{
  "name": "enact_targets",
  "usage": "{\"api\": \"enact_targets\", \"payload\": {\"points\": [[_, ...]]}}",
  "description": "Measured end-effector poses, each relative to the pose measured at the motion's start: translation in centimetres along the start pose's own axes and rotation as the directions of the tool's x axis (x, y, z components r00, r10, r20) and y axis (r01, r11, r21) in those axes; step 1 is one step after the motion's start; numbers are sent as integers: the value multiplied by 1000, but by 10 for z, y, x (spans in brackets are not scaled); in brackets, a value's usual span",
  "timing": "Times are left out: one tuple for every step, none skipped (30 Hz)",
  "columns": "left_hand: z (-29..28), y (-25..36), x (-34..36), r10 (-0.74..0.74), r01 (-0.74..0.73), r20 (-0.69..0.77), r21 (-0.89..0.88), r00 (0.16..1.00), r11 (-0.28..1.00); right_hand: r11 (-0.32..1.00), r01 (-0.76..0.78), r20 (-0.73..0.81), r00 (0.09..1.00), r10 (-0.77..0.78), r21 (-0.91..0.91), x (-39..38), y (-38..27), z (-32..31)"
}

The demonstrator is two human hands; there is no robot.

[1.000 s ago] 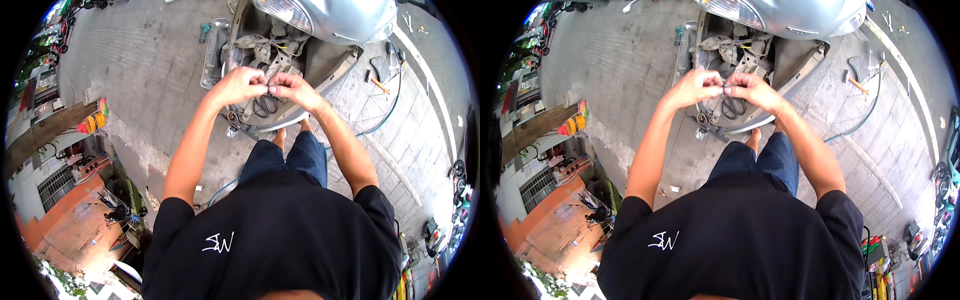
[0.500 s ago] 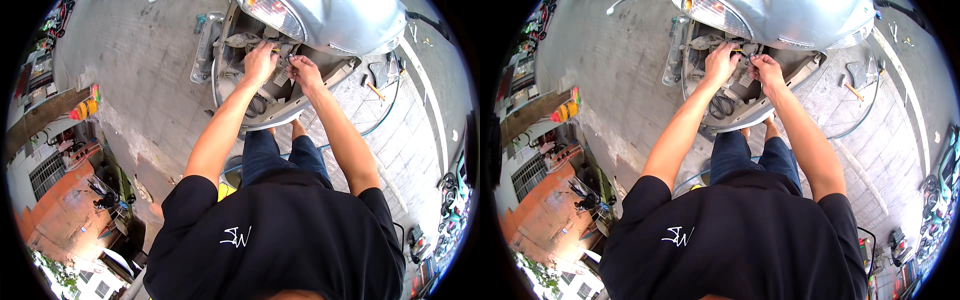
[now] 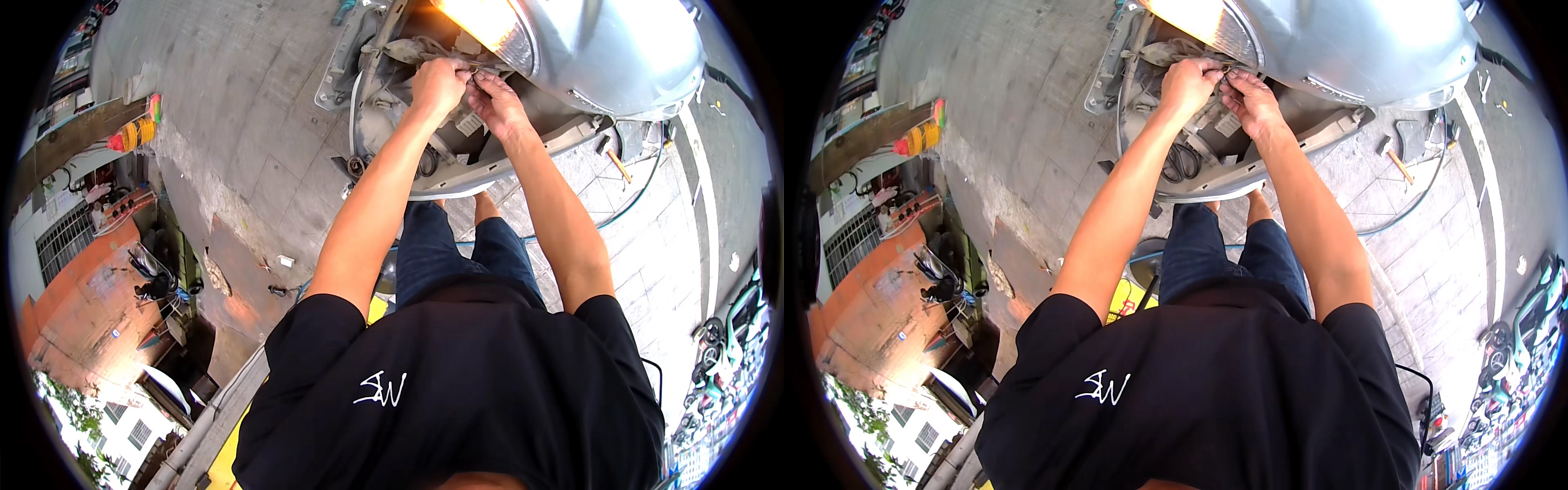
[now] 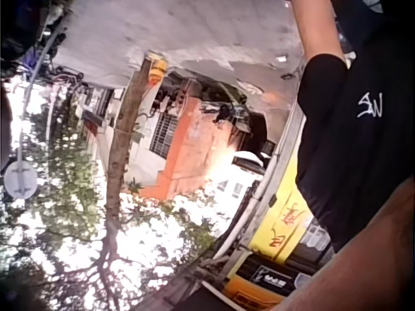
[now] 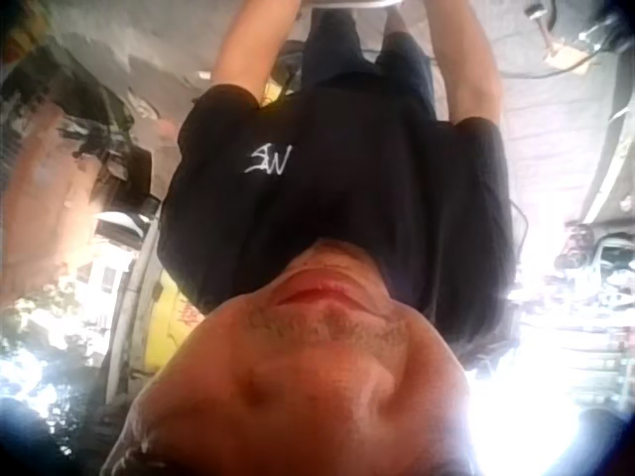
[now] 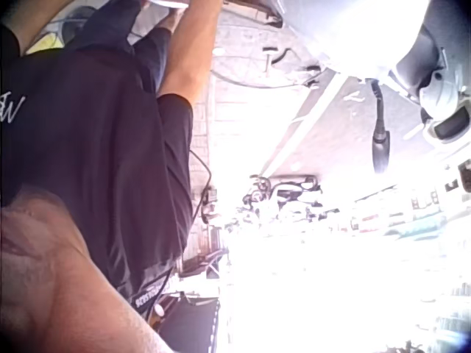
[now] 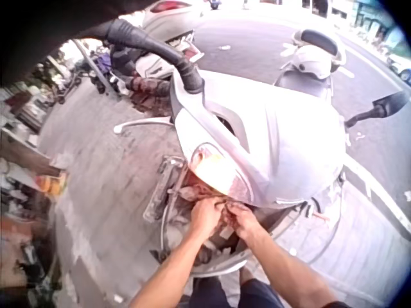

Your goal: The person works on the wiring and electrical components under the front panel of a motorcycle, using a tool and black adhesive tape.

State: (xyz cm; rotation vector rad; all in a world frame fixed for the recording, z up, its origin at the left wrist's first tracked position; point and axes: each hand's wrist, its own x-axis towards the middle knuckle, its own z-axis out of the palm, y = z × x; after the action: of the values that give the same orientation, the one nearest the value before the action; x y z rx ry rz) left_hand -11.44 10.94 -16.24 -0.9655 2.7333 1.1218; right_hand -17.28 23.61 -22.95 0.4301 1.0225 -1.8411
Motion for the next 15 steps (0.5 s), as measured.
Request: {"api": "enact_targets", "payload": {"points": [[-1,2,2,-25,25,23,10,999,1000,1000,-2,-3,1000,2,-7,1,0,-1],[-2,4,3,-50,50,47,20,998,999,1000,-3,-7,1000,3,-14,2,0,-2],[-2,3,4,-53,52,46,16,998,999,1000,8,-1,1000,-8,-7,2,0,-2],[-3,3,5,-55,54,47,12,997,998,1000,20,5,1000,-20,1,3,1,-1],[-2,3,6,-56,55,47,9,997,998,999,33,10,999,-33,9,3,1,-1],[-1,3,6,-60,62,39,-38,997,997,999,42,-12,999,-42,-3,3,1,0],[2,3,4,-64,67,31,-85,997,994,999,52,-35,998,-52,-16,2,1,0],[4,3,3,-68,71,24,-132,997,989,998,62,-58,996,-64,-28,1,1,1],[7,1,1,-65,63,-7,-162,998,985,995,68,-72,995,-73,-66,-2,0,3],[11,-2,-1,-63,54,-39,-192,997,980,992,74,-86,993,-84,-104,-4,-1,5],[15,-4,-3,-62,45,-70,-222,996,974,987,80,-100,990,-95,-143,-6,-1,7],[18,-6,-4,-32,7,-113,-217,993,976,979,83,-123,987,-107,-186,-8,-2,8],[21,-7,-5,-3,-30,-157,-211,988,977,970,85,-144,982,-120,-229,-10,-3,8],[24,-8,-5,24,-66,-201,-204,979,977,958,85,-165,977,-134,-273,-12,-4,9],[26,-8,-7,47,-98,-231,-213,972,972,961,92,-166,976,-138,-262,-16,-5,11]]}}
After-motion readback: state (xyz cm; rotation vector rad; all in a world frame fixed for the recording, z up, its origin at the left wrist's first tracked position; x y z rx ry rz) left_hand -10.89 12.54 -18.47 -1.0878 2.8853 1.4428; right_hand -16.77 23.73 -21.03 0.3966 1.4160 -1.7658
